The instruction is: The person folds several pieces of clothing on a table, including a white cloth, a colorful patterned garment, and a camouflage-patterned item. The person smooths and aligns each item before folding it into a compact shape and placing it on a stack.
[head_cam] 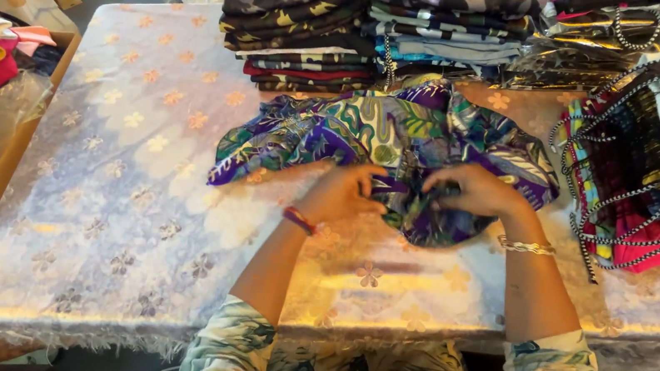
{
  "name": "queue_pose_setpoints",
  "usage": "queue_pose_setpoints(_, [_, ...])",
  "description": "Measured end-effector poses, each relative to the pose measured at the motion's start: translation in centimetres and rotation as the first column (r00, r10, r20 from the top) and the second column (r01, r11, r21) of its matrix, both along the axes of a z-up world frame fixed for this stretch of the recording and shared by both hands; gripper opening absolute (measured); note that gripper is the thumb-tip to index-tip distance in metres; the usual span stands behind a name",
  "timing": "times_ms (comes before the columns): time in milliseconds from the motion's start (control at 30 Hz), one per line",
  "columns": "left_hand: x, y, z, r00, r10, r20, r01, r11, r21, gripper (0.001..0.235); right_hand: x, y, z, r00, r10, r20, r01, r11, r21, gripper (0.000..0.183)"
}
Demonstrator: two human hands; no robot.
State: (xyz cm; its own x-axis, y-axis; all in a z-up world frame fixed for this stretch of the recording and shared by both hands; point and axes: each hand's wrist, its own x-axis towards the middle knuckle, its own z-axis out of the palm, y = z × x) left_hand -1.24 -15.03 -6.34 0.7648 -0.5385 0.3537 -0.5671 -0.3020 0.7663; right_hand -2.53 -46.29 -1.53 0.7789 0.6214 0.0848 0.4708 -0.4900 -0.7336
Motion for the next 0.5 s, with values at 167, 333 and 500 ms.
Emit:
queue_pose_setpoints(167, [-1.9,-2.9,1.7,0.977,-0.061,-0.206,0.062,0.998,0.002,0.054,1.2,0.9,-2.5,0.971,-0.218,0.098,0.178,0.932,0.316,0.019])
queue_pose_setpoints(333, [0.8,-2.9,-4.1,0.950,-0.066,-0.306,0.000,0.977,-0.211,0.032,0.7,3.1,-1.8,0.931,-0.319,0.179,0.208,0.864,0.458,0.022])
queue_pose_setpoints(500, [2.5,-0.7,-3.0,0.978,-0.060,-0.197,-0.060,0.832,-0.551,0.021,0.4,2.5,-1.1,0.831,-0.455,0.319,0.304,0.852,0.426,0.023])
